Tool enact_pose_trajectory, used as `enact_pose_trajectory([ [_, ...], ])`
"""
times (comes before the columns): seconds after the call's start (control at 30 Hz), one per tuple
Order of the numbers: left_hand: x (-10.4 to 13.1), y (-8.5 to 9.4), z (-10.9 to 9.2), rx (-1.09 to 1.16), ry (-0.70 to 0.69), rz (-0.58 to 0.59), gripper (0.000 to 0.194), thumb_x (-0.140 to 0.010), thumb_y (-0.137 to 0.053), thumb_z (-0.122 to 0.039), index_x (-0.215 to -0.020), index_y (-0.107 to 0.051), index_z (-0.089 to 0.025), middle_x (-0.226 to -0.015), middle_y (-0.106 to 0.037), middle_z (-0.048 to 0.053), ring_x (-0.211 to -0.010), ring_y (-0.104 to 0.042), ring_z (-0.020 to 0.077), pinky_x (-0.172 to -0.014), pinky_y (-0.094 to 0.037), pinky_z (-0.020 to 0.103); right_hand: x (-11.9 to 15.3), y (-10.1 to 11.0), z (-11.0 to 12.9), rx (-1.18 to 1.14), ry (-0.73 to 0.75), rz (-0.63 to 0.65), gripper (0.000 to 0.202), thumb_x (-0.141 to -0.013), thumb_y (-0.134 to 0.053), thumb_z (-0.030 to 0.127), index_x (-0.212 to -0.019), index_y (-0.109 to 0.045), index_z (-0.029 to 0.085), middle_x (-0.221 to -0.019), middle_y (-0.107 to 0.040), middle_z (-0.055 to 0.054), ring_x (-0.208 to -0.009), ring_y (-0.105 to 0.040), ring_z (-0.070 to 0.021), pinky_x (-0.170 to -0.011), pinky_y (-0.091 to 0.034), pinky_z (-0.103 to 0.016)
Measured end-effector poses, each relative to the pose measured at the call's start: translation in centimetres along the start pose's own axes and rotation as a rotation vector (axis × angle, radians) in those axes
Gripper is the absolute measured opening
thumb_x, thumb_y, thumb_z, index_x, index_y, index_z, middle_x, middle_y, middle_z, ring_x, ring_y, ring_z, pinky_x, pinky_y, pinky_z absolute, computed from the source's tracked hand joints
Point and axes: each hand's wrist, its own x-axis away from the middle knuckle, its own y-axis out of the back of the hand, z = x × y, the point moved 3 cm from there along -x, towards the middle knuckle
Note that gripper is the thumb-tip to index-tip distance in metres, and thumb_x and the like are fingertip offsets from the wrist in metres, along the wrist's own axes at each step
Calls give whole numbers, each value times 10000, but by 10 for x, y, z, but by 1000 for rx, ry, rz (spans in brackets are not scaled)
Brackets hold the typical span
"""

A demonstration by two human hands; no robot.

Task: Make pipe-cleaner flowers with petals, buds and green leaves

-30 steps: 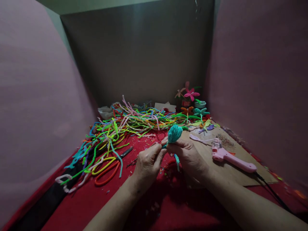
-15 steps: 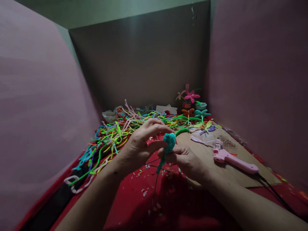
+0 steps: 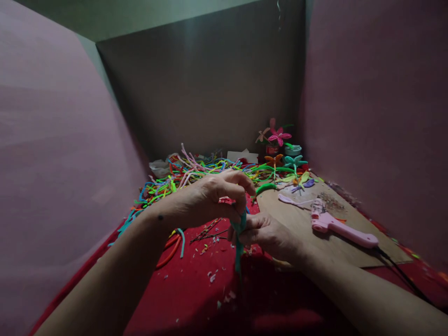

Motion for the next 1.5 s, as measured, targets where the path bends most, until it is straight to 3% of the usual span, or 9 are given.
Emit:
enact_pose_trajectory([
  [0.1, -1, -4, 3, 76, 62, 45, 118, -728, -605, -160, -621, -648, -187, -909, -642, 46, -845, -567, 160, -777, -443, 272, 1, 0, 0, 3, -4, 0, 77, -670, -656, 218, -722, -705, 187, -679, -550, 11, -610, -410, -108, -622, -330, -269],
  [0.33, 1, -11, 15, 196, 226, -29, 50, -695, -604, -116, -692, -639, -152, -677, -592, 4, -627, -528, 101, -592, -426, 192, 2, 1, 7, 64, 25, -21, 81, -689, -655, 251, -690, -704, 187, -708, -554, -2, -698, -442, -136, -675, -345, -276],
  [0.57, 4, -16, 13, 498, 328, -72, 123, -659, -627, -107, -775, -633, -147, -714, -591, 5, -663, -546, 105, -622, -455, 214, 3, -2, 6, 37, 20, -19, 64, -694, -658, 243, -708, -713, 212, -713, -554, 3, -681, -431, -127, -692, -361, -290],
  [0.73, 7, -16, 15, 602, 316, -190, 255, -707, -627, -172, -962, -639, -161, -929, -621, 57, -818, -571, 132, -731, -463, 246, 1, 1, 7, 18, 59, -56, 88, -693, -655, 218, -758, -714, 220, -744, -578, 10, -689, -458, -121, -732, -380, -301],
  [0.87, 15, -16, 18, 489, 384, -323, 259, -768, -588, -268, -1008, -614, -174, -848, -608, 22, -728, -543, 95, -656, -432, 199, 1, 4, 11, 129, 165, -130, 86, -740, -631, 241, -721, -712, 219, -870, -592, -3, -838, -494, -143, -836, -369, -308],
  [1.07, 23, -27, 14, 439, 449, -222, 339, -759, -596, -322, -1047, -566, -147, -834, -581, 20, -683, -498, 93, -605, -401, 210, 2, 2, 12, 314, 298, -193, 125, -782, -608, 285, -817, -722, 247, -898, -581, -19, -905, -513, -165, -885, -378, -336],
  [1.2, 25, -30, 3, 221, 400, -203, 353, -761, -594, -357, -1056, -564, -166, -645, -480, -42, -550, -402, 70, -493, -320, 190, 4, -1, 14, 499, 398, -243, 164, -825, -557, 283, -849, -718, 261, -882, -569, -27, -921, -505, -170, -862, -402, -334],
  [1.33, 25, -28, -12, -107, 312, -273, 211, -768, -592, -264, -954, -606, -166, -549, -354, -77, -501, -310, 56, -469, -260, 181, 7, -3, 16, 641, 456, -275, 183, -845, -529, 265, -858, -711, 263, -864, -564, -31, -922, -491, -178, -847, -402, -347],
  [1.5, 22, -27, -24, -194, 258, -284, 132, -770, -593, -231, -881, -611, -162, -533, -321, -86, -490, -292, 47, -470, -263, 164, 9, -5, 17, 694, 494, -252, 192, -846, -531, 229, -923, -695, 293, -899, -579, -21, -920, -484, -170, -837, -400, -348],
])
